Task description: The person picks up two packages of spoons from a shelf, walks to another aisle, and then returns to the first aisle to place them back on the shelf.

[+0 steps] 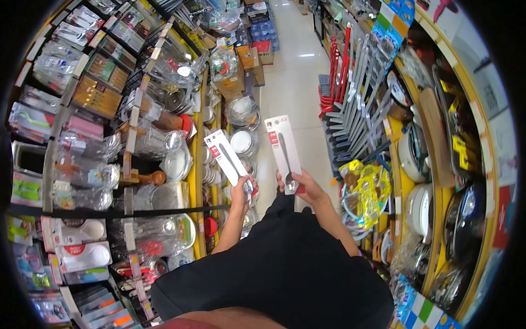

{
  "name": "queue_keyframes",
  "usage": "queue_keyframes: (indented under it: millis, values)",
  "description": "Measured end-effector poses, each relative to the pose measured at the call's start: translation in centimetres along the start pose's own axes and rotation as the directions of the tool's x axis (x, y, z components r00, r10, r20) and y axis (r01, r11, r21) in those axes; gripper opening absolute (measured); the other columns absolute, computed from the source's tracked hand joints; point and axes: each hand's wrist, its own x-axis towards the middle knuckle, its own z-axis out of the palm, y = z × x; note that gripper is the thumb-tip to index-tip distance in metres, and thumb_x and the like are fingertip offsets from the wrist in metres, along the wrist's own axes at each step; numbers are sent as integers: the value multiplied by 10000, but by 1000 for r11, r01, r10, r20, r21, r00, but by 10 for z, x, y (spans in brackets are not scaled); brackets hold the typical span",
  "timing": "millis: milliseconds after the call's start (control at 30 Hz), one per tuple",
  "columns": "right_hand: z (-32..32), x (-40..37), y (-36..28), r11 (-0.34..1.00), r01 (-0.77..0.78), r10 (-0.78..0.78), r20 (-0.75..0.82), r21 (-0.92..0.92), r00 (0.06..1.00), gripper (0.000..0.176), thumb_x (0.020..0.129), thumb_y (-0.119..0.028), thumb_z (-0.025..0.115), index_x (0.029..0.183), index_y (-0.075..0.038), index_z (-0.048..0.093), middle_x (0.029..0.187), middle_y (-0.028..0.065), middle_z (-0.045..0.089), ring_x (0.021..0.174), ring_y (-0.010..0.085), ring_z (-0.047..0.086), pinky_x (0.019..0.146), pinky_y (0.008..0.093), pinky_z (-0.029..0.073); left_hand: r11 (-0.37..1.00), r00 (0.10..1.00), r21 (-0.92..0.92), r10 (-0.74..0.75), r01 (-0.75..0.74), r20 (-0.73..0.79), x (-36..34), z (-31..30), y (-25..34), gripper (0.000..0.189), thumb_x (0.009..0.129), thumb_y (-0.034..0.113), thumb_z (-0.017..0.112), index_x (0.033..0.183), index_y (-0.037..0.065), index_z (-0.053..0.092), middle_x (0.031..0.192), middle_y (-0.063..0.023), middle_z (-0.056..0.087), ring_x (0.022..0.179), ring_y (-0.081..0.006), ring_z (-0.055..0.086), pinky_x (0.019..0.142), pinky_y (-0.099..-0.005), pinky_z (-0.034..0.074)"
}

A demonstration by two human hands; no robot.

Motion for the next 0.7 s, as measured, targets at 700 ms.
queue_keyframes:
  millis: [700]
  values:
    - [-93, 293, -139, 992, -20, -16, -280, -127, 960, 715, 686, -110, 716, 1285, -67, 328, 915, 76, 507, 726, 195, 593, 577, 347, 552, 987, 978, -159, 23, 10, 206, 364, 113, 144, 412, 815, 86, 458, 1196, -49, 377, 740, -87, 500, 592, -181, 524, 544, -310, 447]
